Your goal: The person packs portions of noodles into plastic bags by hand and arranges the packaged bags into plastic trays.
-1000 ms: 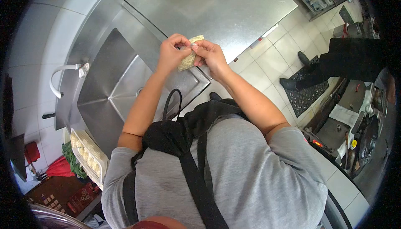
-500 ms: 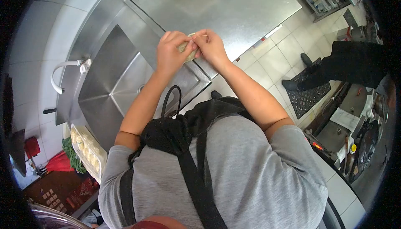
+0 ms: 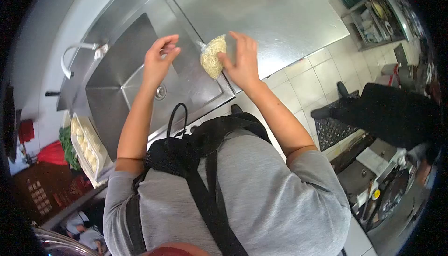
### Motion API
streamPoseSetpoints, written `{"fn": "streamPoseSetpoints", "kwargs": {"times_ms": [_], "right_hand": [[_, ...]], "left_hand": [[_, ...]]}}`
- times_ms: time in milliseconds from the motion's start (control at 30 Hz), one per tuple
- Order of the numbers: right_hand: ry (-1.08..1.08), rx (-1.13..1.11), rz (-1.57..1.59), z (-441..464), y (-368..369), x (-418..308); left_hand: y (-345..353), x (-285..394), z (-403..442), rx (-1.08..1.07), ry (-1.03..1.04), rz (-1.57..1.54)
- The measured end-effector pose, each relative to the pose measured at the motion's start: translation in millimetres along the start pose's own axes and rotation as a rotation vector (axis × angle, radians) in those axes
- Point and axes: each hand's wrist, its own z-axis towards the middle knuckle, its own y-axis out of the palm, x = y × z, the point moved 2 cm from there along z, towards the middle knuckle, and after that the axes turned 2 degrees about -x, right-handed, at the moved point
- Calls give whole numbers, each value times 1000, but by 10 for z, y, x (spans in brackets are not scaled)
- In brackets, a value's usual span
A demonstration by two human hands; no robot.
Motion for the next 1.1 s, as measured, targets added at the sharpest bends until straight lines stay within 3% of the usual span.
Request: {"fn": "streamPoseSetpoints", "kwargs": {"times_ms": [67,200,367,433,567,867,967,1067,1100], "right_hand": [[-123,-51,-3,29,193,-136],[-100,-198,-142,32,615,-97],[14,-307,-184,115,432,124],[-44,-360,-171,182,333,134],[-128,-284,-185,43,469,317],[90,-71,-87,-148,219,316],[-13,101,-349,-251,179,249],[147,-42,-524,-297,217,54],[98,-5,-504,-298,267,196]], "left_hand": [[-266,-98,-346,6,-34,69],[-701,-70,-1226,43,-213,191],[-1120,-260,-2501,306,-527,57],[-1248,-286,-2939,365,-586,119],[-1403,-154,-3504,393,-616,219],[-1941,-220,-4574,374,-557,201],[-2153,-236,-5022,323,-613,278],[-2348,-256,-5452,327,-684,295],[-2413,-250,-5580,334,-697,293]]}}
